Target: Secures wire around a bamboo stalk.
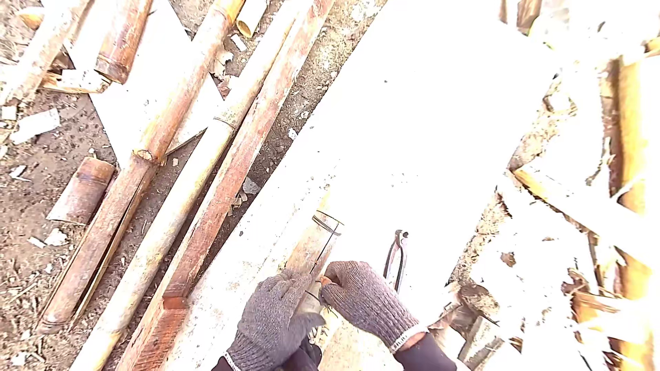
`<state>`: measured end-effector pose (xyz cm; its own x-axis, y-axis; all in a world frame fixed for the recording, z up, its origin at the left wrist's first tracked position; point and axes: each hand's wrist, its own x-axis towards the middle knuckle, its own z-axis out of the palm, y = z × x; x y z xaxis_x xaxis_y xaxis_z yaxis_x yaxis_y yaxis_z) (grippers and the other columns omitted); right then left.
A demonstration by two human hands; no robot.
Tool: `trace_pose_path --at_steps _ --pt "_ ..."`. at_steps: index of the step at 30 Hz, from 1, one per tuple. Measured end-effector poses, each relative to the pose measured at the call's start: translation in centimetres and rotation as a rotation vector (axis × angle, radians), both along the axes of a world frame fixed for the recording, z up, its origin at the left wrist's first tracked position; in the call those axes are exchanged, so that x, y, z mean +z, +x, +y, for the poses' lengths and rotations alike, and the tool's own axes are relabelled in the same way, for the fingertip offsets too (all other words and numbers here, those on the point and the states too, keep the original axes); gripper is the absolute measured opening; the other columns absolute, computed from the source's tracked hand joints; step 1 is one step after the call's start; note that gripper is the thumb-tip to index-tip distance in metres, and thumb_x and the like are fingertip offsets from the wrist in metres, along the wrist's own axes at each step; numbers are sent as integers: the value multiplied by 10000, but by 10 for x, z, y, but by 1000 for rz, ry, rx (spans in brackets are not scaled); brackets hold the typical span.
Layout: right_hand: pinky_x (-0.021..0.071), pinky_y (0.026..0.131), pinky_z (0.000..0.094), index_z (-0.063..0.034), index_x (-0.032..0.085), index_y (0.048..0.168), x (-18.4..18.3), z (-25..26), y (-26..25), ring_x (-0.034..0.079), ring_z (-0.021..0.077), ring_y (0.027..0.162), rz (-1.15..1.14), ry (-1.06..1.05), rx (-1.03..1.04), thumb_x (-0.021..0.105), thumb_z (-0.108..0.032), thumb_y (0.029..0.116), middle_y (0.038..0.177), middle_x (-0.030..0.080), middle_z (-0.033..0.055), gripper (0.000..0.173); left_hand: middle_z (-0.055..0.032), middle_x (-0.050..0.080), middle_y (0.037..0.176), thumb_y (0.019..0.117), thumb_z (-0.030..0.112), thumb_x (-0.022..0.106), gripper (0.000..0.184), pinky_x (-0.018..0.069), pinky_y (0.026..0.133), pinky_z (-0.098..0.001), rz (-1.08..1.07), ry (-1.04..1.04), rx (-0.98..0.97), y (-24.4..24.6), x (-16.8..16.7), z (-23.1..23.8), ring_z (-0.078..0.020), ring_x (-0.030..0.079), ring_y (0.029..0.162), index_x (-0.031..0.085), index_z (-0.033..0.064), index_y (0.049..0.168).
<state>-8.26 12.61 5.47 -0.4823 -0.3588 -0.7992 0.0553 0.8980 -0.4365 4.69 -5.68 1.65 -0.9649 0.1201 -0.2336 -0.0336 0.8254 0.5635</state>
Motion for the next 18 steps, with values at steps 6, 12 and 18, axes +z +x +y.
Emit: trace_pose_path --at_steps 6,12,18 --pt "516 754 566 -113 699 900 28 -37 -26 680 320 924 12 185 251 576 -472 931 913 694 115 381 -21 755 1135 1035 321 456 365 559 937 -449 104 -80 11 -8 -6 8 -235 697 1102 741 201 1228" --pt "538 797 591 -93 707 1065 43 -60 -12 693 362 1029 18 303 263 569 -445 941 1059 717 157 398 -122 708 1054 736 354 734 350 519 876 -565 -8 5 263 -20 -10 25 -382 636 1048 810 226 1053" --pt "550 740 549 -106 698 1067 46 -64 19 718 332 963 97 356 153 550 -444 941 1016 731 128 390 -77 693 1101 818 471 628 392 503 880 -542 -9 95 215 -16 -6 16 -323 619 1071 780 282 1126"
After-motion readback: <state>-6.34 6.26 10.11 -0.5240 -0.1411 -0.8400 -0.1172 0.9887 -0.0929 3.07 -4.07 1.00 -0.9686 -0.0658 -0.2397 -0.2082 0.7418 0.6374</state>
